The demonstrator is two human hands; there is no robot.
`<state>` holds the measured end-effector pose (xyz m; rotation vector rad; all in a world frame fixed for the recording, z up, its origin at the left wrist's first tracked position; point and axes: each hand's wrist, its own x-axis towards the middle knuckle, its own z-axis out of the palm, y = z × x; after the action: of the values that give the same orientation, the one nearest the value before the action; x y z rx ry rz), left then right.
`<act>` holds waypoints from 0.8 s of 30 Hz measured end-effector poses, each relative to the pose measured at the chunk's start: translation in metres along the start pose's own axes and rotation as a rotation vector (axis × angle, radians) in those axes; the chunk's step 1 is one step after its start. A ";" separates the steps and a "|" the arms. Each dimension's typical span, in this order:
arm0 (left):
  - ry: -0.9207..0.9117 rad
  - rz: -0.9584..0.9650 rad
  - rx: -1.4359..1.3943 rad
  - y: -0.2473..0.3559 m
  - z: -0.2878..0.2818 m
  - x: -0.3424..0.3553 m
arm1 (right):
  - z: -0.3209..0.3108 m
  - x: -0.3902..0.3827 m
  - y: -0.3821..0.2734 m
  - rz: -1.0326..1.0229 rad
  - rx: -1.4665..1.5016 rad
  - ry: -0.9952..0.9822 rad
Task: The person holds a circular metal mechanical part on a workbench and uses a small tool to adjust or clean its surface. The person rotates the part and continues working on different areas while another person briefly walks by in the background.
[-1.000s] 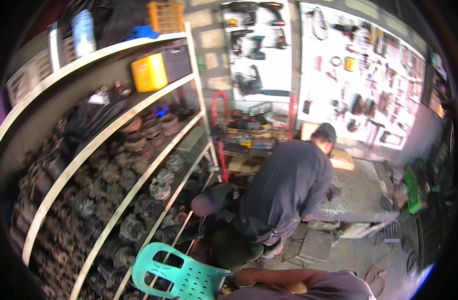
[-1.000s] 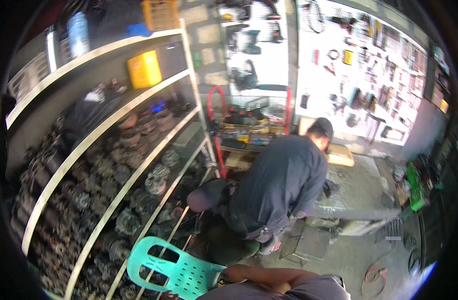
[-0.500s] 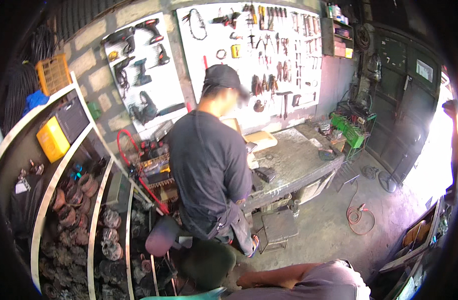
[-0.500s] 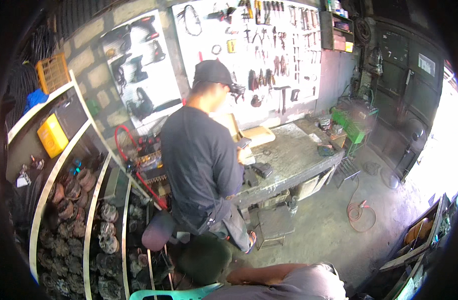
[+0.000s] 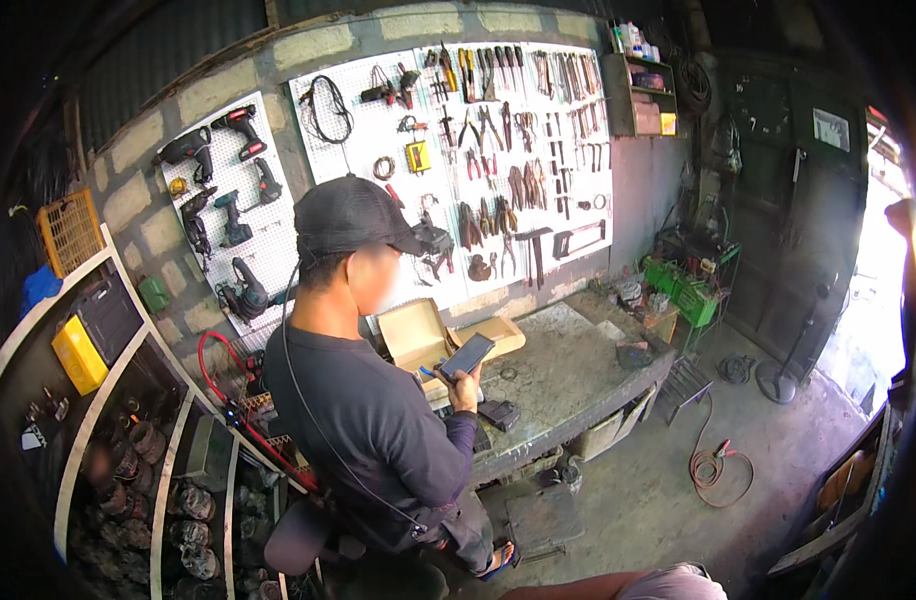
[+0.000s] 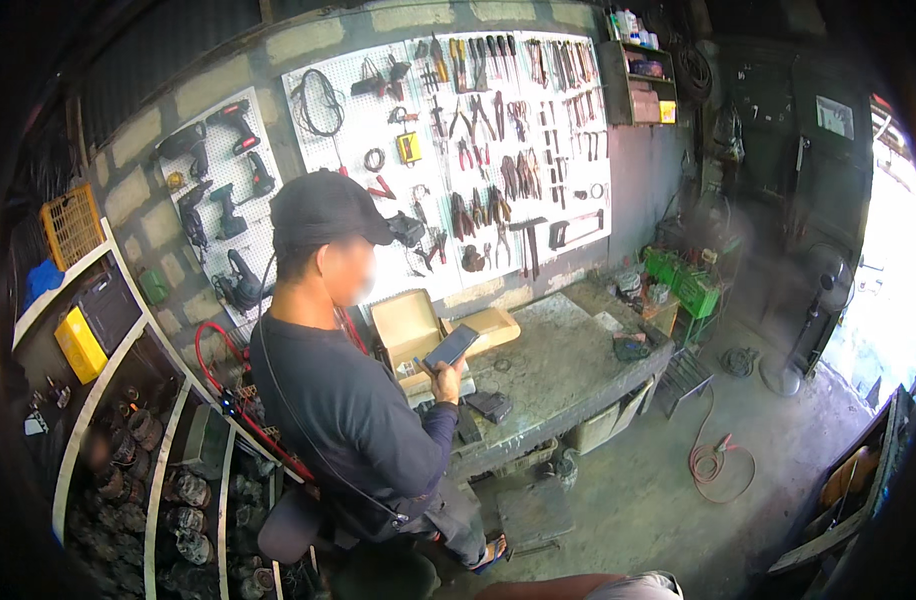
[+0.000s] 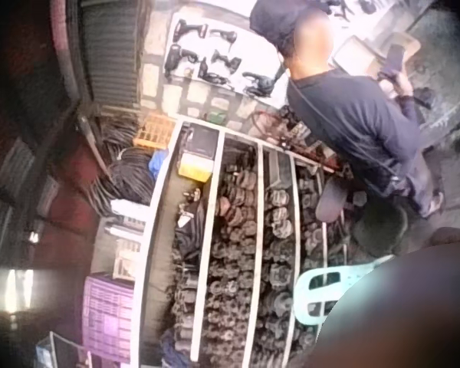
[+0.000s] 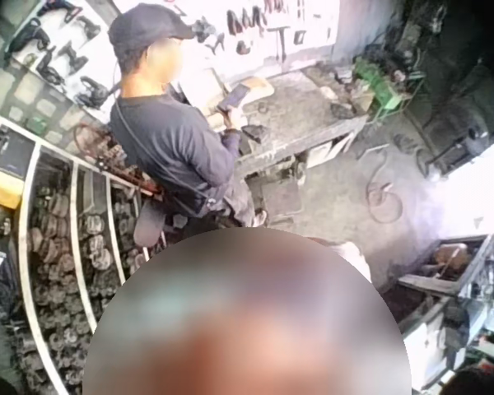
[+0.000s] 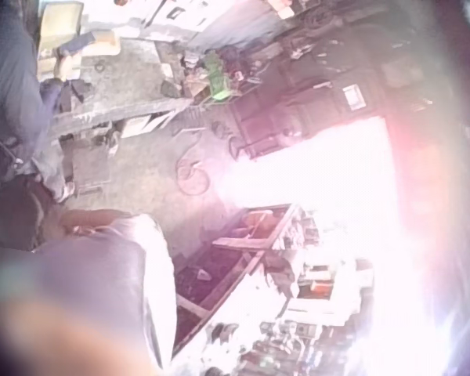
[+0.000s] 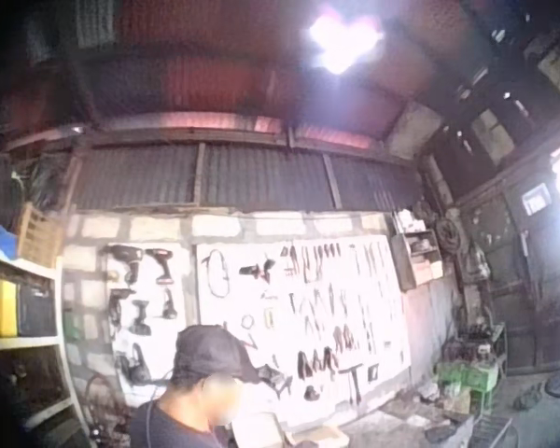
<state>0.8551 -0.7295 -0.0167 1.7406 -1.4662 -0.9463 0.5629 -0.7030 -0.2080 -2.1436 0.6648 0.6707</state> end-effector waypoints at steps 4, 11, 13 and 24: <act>-0.039 0.036 0.028 0.028 0.016 0.022 | 0.006 -0.018 0.023 0.045 0.064 -0.010; -0.140 0.110 0.037 0.040 0.032 0.068 | 0.010 -0.032 0.038 0.187 0.215 0.024; -0.177 0.141 0.030 0.039 0.034 0.082 | 0.011 -0.030 0.034 0.235 0.258 0.040; -0.424 0.309 0.032 0.042 0.023 0.142 | -0.012 0.030 -0.044 0.410 0.456 0.172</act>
<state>0.8294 -0.8767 -0.0092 1.3270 -1.9598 -1.1715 0.6161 -0.6946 -0.1979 -1.6637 1.2438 0.4846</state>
